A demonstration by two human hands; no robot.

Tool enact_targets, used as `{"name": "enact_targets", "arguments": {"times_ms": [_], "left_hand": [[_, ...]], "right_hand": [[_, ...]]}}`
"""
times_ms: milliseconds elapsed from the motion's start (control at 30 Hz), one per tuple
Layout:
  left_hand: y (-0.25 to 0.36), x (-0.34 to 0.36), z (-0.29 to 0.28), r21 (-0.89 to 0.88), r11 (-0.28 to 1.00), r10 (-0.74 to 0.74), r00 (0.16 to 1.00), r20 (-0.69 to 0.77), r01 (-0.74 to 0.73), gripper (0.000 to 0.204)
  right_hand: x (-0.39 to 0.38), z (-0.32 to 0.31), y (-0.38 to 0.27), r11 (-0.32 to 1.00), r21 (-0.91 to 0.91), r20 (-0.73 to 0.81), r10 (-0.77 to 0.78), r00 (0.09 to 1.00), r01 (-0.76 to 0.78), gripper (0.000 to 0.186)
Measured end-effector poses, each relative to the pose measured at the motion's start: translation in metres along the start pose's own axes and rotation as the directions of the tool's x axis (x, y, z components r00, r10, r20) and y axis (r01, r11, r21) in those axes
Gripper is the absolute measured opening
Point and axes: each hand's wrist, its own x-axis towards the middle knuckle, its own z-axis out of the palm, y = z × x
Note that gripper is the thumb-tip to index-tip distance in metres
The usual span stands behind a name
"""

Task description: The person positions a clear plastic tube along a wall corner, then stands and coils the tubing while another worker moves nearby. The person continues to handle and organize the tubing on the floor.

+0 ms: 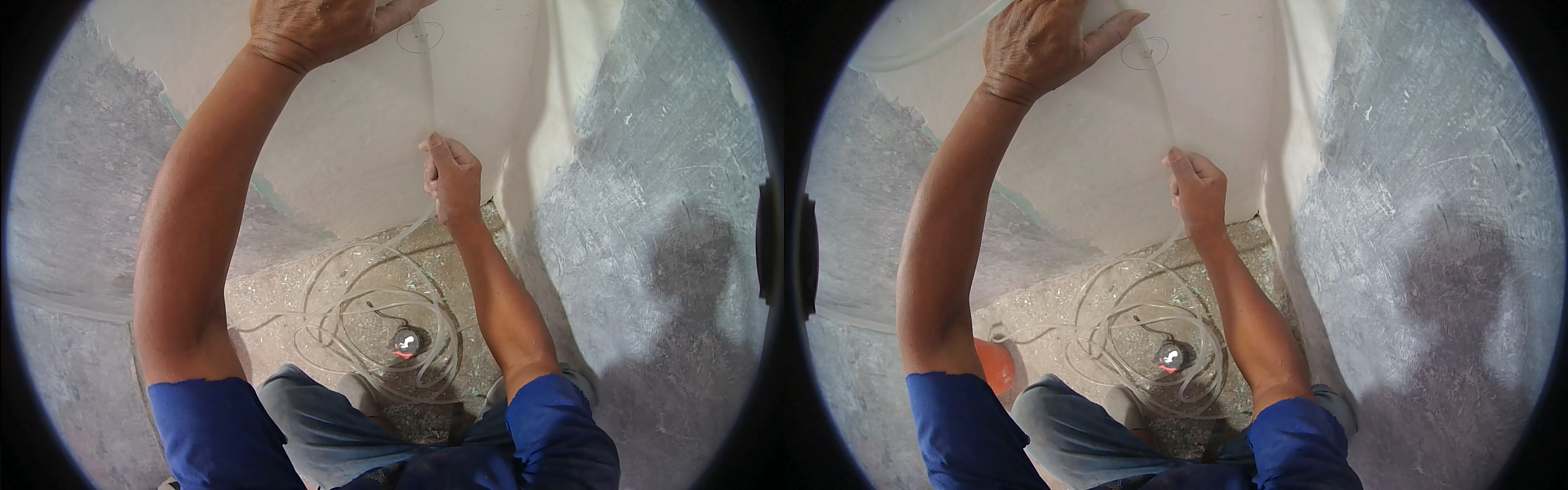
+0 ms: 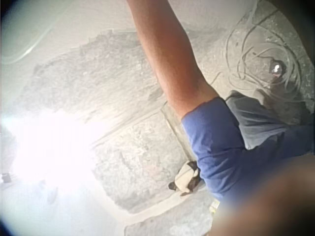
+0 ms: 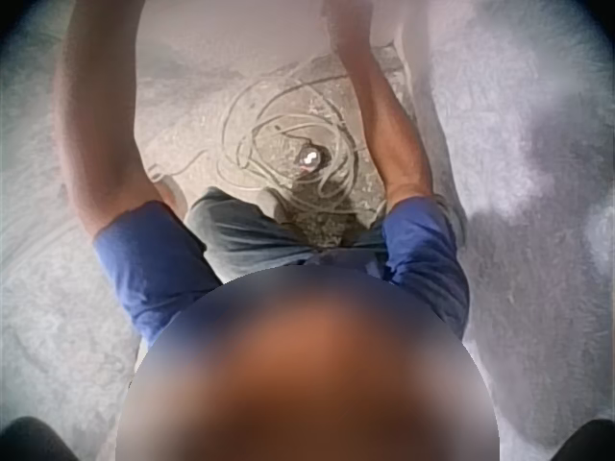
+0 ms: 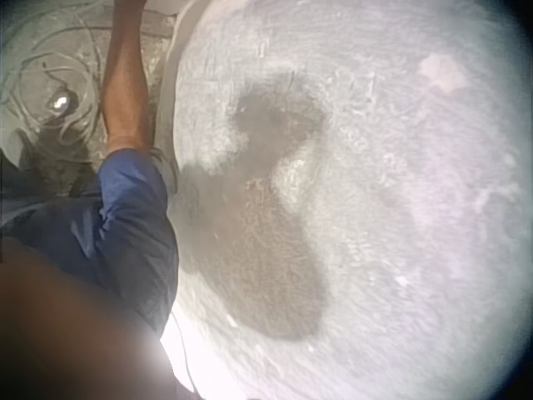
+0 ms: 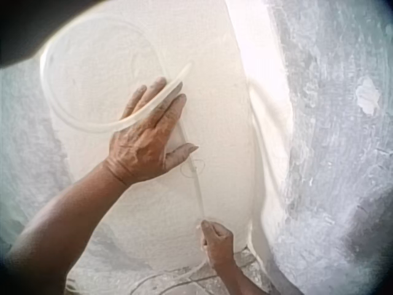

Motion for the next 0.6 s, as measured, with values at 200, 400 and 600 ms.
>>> {"name": "enact_targets", "arguments": {"times_ms": [200,400,600], "left_hand": [[-0.0006,0.0006,-0.0004,0.006,1.0,-0.002,1.0,0.013,0.002,0.084],[-0.0007,0.0002,0.0012,0.006,1.0,0.002,1.0,0.002,-0.002,0.083],[-0.0013,0.0,0.0011,0.047,0.999,0.012,1.0,0.007,-0.013,0.082]], "right_hand": [[-0.0002,-0.0001,0.0013,1.0,0.009,0.003,-0.002,1.0,0.002,0.032],[-0.0008,0.0008,-0.0013,1.0,-0.007,0.0,-0.005,1.0,0.005,0.035],[-0.0006,0.0017,-0.002,1.0,0.003,-0.004,0.001,1.0,-0.001,0.035]]}}
